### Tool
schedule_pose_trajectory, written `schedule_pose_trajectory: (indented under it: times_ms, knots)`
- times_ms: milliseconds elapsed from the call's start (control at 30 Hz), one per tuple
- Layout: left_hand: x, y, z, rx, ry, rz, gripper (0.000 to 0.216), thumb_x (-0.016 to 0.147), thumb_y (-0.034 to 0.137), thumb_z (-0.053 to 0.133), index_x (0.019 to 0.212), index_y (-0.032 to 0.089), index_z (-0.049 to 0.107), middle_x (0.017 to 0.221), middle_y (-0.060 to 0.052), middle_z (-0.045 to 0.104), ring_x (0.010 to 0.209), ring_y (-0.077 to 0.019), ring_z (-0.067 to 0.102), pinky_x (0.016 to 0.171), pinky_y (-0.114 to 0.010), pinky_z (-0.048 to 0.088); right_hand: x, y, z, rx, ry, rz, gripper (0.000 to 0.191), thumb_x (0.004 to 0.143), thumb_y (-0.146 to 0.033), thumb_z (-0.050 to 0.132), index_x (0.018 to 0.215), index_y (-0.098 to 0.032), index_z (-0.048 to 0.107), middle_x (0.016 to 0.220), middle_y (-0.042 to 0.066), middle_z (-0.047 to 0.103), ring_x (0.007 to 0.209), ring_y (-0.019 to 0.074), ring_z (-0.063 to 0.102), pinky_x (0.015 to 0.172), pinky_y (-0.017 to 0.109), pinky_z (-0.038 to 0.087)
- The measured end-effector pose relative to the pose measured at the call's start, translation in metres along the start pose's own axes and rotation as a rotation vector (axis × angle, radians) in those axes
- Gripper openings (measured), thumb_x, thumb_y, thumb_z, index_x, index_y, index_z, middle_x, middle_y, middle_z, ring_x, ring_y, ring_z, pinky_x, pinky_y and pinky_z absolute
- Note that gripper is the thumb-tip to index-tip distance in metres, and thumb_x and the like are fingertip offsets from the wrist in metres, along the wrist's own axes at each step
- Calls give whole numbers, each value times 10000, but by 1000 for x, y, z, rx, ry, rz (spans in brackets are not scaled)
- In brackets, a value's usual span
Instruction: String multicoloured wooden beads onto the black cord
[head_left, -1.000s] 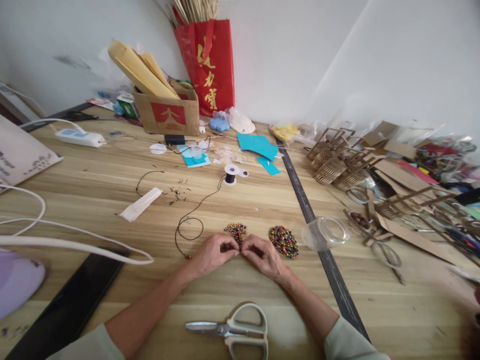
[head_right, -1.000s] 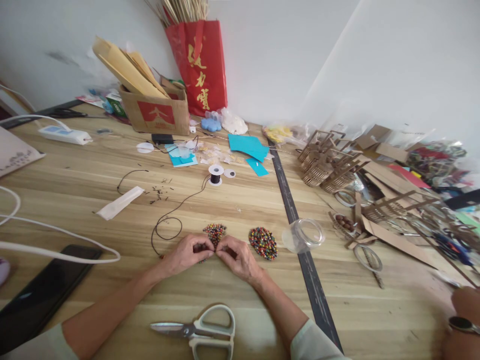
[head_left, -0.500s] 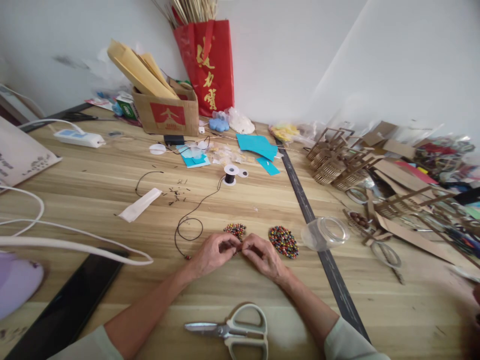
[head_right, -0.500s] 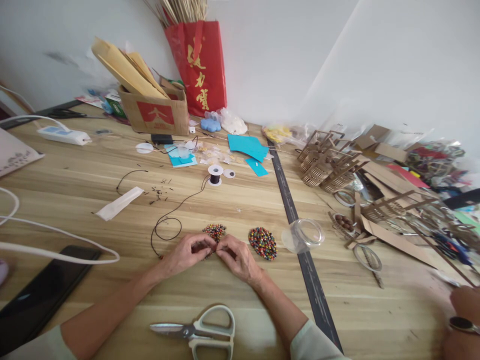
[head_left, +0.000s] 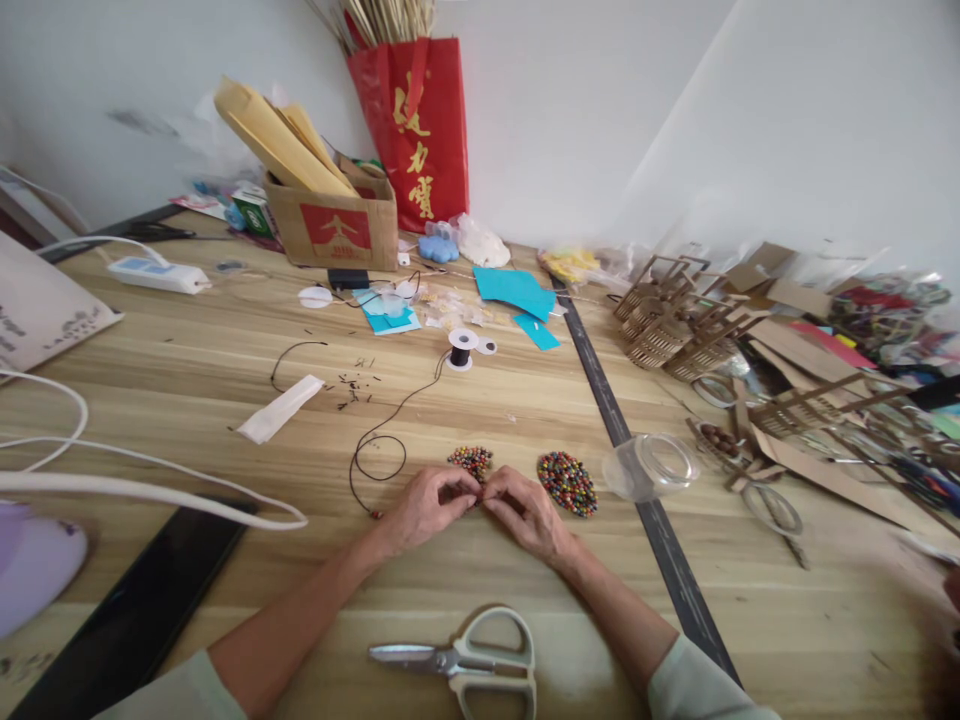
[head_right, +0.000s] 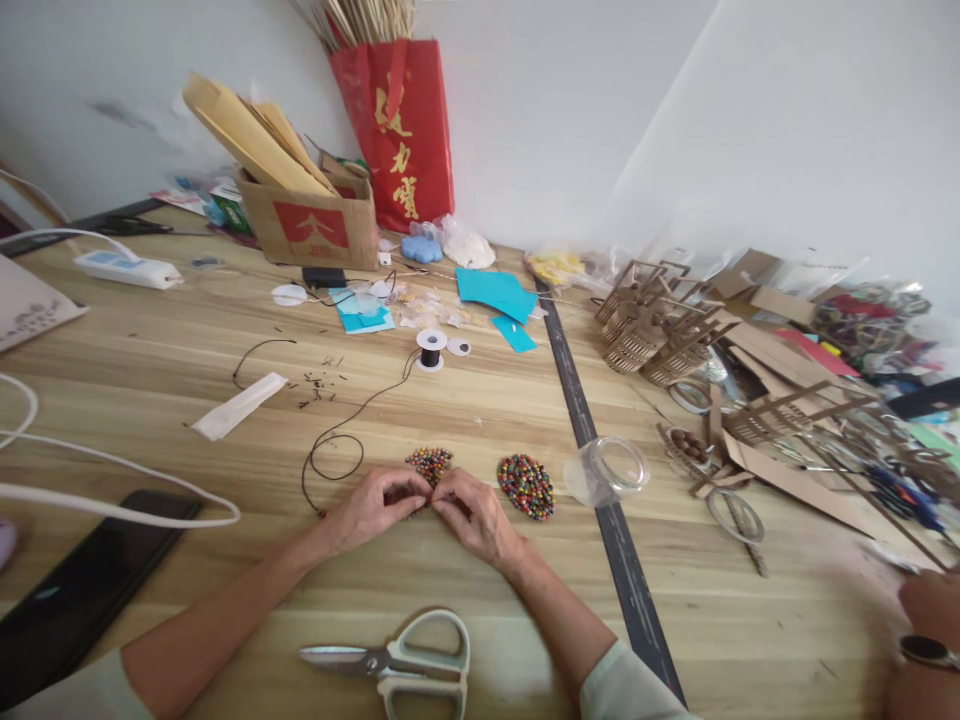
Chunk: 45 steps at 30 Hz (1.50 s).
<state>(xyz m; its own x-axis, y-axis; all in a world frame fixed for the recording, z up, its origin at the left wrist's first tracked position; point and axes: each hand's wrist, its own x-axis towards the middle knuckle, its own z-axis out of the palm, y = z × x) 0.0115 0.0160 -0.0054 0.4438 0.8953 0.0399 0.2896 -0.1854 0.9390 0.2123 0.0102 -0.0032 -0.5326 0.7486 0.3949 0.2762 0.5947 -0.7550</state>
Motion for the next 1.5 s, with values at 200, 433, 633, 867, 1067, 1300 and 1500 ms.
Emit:
schedule_pose_trajectory:
  times_ms: [200,433,633,867,1067,1300,1500]
  knots:
    - [0,6,-1,11,-19,-19,132,781,157,614,833,152,735,763,-27,708,679,-140,599,621,-216,447,0,0,0,-2,-4,1,205,998,-315,480,888,-187,596,803,55,614,754,168,579,691,275,475]
    - [0,6,-1,20,-53,-13,49,752,174,684,739,166,731,674,-10,682,675,-154,591,655,-236,440,0,-2,0,-19,-32,-5,249,1007,-346,453,866,-187,584,783,49,596,716,159,564,658,263,474]
    - [0,4,-1,98,-60,51,68,768,137,668,724,160,715,708,-21,680,709,-158,591,691,-243,429,-3,-1,2,-39,-36,-31,203,1007,-305,454,888,-188,569,795,48,588,728,156,560,661,256,464]
    - [0,5,1,94,-36,22,59,749,132,655,721,148,705,687,-11,646,634,-129,545,602,-216,404,-4,-2,3,-61,-21,-18,206,1013,-306,416,884,-189,528,783,32,549,673,141,516,610,244,428]
    - [0,3,0,46,-26,-30,74,764,166,642,716,153,696,622,12,612,588,-115,520,551,-201,387,-4,-3,3,-26,32,15,200,1007,-299,412,869,-189,505,778,27,525,672,143,503,611,251,428]
    - [0,0,-1,-33,-26,-82,134,789,202,606,686,145,669,581,6,620,570,-122,549,547,-205,420,-2,8,-2,-71,155,113,131,982,-248,471,918,-191,571,841,48,599,739,161,562,630,253,458]
    - [2,-5,1,-53,23,-102,202,805,263,588,669,133,662,619,-11,643,565,-115,543,523,-195,414,3,17,-4,-267,139,105,182,989,-190,454,1027,-195,633,960,92,633,881,197,611,780,301,499]
